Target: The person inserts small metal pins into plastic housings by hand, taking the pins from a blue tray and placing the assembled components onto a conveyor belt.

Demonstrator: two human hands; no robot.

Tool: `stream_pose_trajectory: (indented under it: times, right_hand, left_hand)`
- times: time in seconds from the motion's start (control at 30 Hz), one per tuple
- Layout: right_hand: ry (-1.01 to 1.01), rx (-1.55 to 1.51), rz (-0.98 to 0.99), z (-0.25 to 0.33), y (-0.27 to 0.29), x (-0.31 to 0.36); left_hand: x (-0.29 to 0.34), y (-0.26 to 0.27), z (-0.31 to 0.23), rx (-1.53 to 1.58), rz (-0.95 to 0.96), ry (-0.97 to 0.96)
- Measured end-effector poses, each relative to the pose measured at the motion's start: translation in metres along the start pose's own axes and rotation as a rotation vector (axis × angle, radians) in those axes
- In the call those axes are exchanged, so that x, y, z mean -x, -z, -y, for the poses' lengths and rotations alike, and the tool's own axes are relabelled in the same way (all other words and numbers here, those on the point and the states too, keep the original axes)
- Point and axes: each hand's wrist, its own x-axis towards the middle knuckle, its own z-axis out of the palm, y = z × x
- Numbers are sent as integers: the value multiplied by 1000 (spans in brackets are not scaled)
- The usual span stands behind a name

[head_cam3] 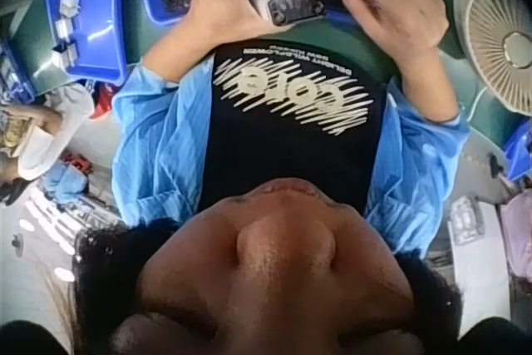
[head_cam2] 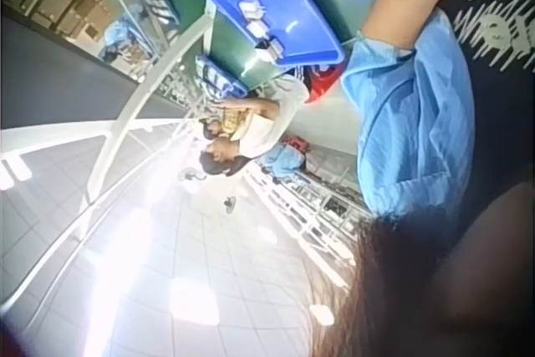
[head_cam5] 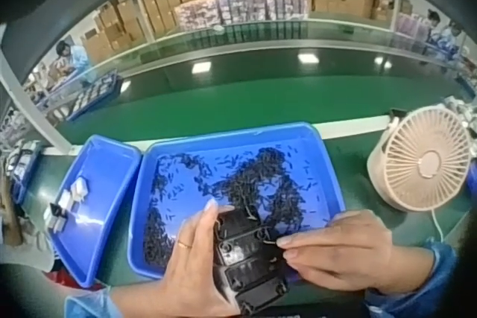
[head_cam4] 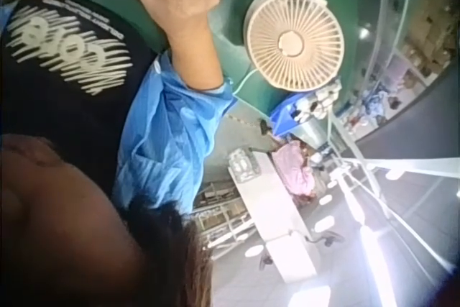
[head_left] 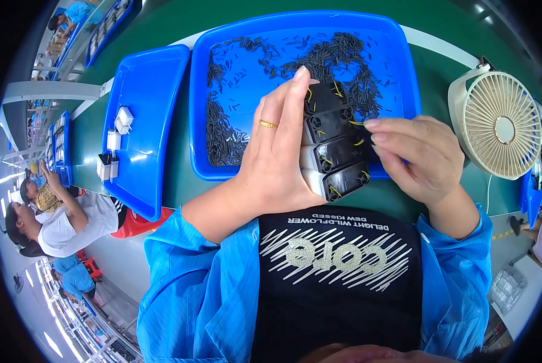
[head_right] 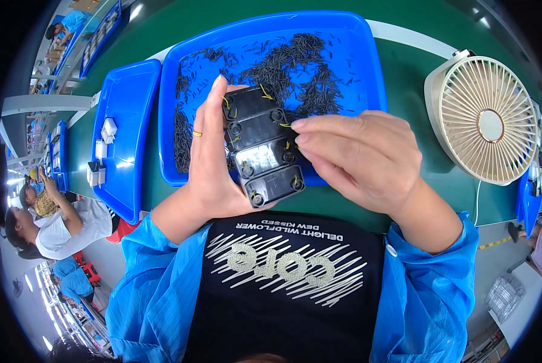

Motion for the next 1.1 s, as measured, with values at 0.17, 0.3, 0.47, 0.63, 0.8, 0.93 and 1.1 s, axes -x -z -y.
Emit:
stream_pose_trajectory:
  times: [0.17, 0.3, 0.47, 0.63, 0.8, 0.93, 1.1]
  right_hand:
    - [-87, 38, -73, -1, -5, -1]
    - [-110, 70, -68, -4, -7, -2]
    - [-76, 98, -68, -3, -7, -2]
    - [-69, 96, -63, -4, -7, -1]
    - [-69, 97, -55, -3, -7, -1]
    - [-72, 93, -58, -4, -7, -1]
    - [-111, 101, -69, -4, -7, -1]
  left_hand:
    - [-1, -1, 2, -74, 15, -30]
    - [-2, 0, 0, -69, 29, -14]
    - [-1, -3, 1, -16, -36, -28]
    - [0, -2, 0, -25, -31, -15]
    - [0, -2, 0, -13, -31, -18]
    - [-1, -1, 0, -60, 22, -16]
    - [0, -2, 0, -7, -29, -13]
